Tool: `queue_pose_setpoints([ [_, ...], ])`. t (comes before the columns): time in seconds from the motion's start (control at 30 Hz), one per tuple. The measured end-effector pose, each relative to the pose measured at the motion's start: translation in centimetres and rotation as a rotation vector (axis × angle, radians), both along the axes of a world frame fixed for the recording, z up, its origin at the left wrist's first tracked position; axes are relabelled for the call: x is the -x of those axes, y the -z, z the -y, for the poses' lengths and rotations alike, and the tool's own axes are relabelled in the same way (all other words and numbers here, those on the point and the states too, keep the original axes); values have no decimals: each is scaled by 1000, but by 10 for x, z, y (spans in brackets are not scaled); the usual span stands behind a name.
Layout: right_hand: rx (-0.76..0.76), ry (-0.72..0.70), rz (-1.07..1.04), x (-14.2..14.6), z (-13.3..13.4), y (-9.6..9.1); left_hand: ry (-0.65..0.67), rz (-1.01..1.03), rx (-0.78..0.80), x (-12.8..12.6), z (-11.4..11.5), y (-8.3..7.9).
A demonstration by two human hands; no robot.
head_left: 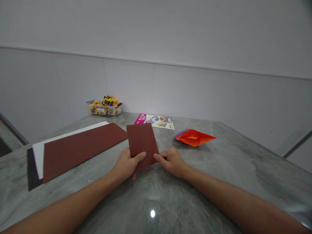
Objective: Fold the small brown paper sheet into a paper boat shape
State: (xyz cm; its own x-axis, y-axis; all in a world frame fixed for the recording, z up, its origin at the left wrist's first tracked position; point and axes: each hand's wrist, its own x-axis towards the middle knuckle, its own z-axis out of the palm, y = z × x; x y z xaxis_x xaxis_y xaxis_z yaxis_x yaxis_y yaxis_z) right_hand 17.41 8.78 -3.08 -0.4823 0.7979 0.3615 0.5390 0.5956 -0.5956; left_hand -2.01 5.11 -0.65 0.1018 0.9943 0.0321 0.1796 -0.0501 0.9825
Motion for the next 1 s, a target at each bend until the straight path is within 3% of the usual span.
queue_pose_setpoints([
  [0.17,383,-118,-145,-6,-7,-1,-27,93,81,-1,-2,0],
  [0.27,485,-162,-160,-7,-7,-4,-19,92,118,0,-3,1],
  [0.57,414,-99,-166,-2,-3,-3,-13,95,95,2,-4,1],
  [0.73,466,-104,-299,-4,-7,0,17,91,149,2,-5,0],
  [1.0,607,-300,-660,-4,-15,7,150,93,123,2,-2,0],
])
